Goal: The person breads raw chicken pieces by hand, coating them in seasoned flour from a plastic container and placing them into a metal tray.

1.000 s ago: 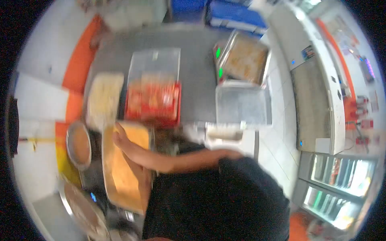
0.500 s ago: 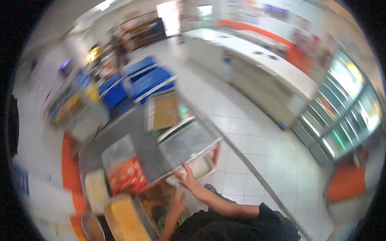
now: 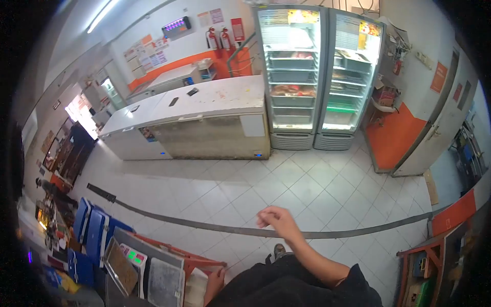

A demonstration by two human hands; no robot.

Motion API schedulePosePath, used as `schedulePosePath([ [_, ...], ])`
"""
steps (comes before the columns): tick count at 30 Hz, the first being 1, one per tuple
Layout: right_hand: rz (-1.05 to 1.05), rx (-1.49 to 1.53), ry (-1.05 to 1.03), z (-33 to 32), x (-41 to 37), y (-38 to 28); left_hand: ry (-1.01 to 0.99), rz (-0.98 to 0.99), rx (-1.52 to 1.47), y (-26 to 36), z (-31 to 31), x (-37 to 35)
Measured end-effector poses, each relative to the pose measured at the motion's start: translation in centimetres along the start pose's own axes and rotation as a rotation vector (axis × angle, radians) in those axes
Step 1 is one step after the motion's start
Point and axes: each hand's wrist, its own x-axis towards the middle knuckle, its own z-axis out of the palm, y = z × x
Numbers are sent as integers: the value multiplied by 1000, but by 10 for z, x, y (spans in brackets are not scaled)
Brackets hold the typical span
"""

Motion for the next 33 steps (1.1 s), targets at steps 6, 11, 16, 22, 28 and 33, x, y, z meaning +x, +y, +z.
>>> schedulePosePath([
  [6, -125, -4, 308, -110, 84, -68, -43, 168, -66, 179, -10, 166],
  [11, -210, -100, 408, -149, 202, -123, -225, 262, -14, 252, 4, 316],
  [16, -359, -229, 409, -183, 364, -184, -403, 402, 134, 298, -7, 482],
  [22, -565, -566, 355, -221, 568, -335, -346, 441, 159, 383, -55, 653],
  [28, -1050, -1002, 420, -253, 804, -561, -422, 766, 392, 536, -93, 854],
  [33, -1301, -1353, 598, -238, 960, -683, -390, 963, 502, 725, -129, 924],
])
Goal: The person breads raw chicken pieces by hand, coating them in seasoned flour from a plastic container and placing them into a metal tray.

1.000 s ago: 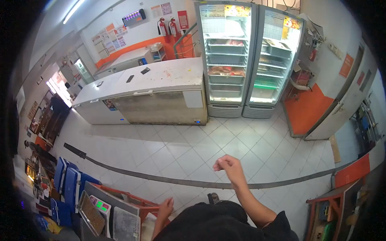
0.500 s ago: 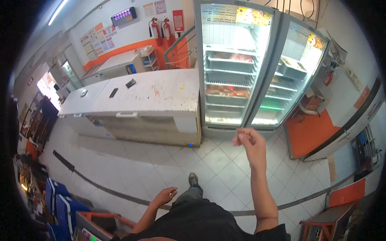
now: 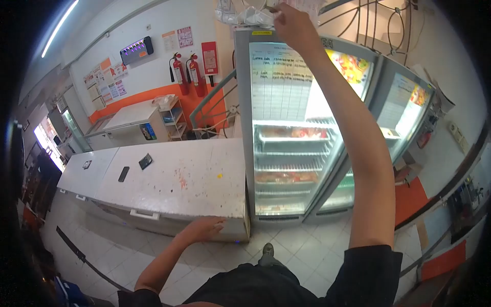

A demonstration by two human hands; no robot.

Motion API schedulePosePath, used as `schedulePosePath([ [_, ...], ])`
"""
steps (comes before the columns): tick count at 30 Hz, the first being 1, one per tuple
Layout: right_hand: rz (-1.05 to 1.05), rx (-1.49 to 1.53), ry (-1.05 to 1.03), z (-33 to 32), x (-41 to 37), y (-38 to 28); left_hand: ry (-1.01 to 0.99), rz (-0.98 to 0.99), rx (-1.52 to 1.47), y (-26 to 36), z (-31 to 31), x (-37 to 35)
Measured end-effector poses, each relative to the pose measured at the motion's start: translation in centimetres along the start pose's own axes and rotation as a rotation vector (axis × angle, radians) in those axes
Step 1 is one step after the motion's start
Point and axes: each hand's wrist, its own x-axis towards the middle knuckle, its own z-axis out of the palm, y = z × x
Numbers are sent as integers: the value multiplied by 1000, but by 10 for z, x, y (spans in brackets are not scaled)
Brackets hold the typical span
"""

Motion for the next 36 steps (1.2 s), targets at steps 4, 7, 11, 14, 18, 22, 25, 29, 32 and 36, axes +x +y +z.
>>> schedulePosePath([
  [4, -10, 58, -127, 50, 71, 12, 100, 77, 5, 49, -90, 67],
  [7, -171, 38, -81, 74, 93, 22, 119, 122, -3, 49, -127, 100],
  [11, -221, -20, -110, 66, 95, 26, 69, 199, 9, 32, -154, 105],
  [14, -126, -42, -70, 65, 96, 36, 26, 294, 102, 23, -204, 130],
  [18, -33, -42, 21, 58, 90, 25, 142, 514, 166, 29, -274, 164],
  [22, -79, 68, 248, 61, 91, 38, 322, 640, 323, 56, -353, 193],
  [25, -136, 178, 531, 48, 95, 59, 494, 680, 320, 85, -409, 224],
  [29, 106, 331, 963, 20, 84, 50, 883, 980, 550, 120, -482, 293],
  [32, 184, 343, 932, 13, 69, 44, 922, 871, 984, 151, -523, 322],
  [36, 24, 325, 669, -9, 53, 78, 732, 637, 1190, 228, -518, 313],
])
